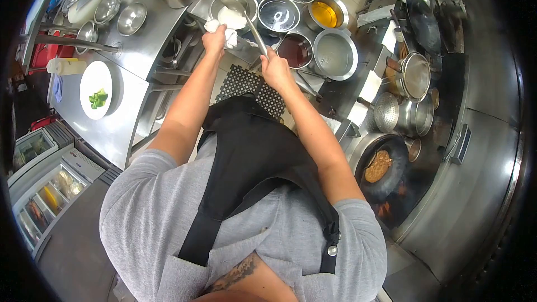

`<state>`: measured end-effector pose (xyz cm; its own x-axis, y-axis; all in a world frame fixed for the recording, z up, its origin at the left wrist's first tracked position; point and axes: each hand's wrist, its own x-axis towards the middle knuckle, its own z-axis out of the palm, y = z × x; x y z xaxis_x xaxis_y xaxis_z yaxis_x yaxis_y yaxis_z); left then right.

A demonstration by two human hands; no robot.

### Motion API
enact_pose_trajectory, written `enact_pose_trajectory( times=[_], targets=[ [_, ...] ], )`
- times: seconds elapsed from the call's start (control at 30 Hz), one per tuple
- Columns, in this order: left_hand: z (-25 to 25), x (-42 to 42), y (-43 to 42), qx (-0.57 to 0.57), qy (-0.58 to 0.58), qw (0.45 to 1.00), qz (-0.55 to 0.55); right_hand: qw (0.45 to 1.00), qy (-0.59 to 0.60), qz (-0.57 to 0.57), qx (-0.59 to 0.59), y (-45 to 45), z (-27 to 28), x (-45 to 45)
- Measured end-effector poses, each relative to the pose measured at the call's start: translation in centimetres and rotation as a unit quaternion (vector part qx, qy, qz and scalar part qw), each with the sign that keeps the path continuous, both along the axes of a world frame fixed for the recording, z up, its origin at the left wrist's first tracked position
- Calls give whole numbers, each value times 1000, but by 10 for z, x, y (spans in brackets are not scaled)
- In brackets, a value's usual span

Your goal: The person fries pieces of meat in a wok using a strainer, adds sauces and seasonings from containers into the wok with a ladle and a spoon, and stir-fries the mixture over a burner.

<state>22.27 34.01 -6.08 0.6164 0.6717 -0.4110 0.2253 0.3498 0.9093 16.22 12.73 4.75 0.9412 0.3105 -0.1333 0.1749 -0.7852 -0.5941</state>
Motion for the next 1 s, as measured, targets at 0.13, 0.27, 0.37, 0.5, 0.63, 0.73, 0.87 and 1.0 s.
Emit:
enact_pose_trajectory(
  times=[0.13,0.27,0.37,0.5,0.63,0.73,0.87,1.0],
  targets=[
    [8,-4,-3,6,24,1000,-2,999,31,-16,-8,4,1,-6],
    [2,-2,-2,21,27,999,1,998,-44,35,29,-5,-6,0],
    [-9,0,-3,22,15,1000,4,927,333,-75,157,-4,28,7],
    [17,-5,-6,14,36,999,-11,827,450,-161,297,-6,38,5],
    [-25,-2,1,-35,2,999,-20,776,490,-162,363,-15,45,6],
    [-23,-9,2,-50,-1,998,-24,763,493,-164,383,-19,49,5],
    [-22,-10,5,-26,-15,999,-18,829,425,-162,324,-14,52,-1],
    [-10,-4,6,-17,15,1000,-20,940,284,-72,172,-14,29,6]
  ],
)
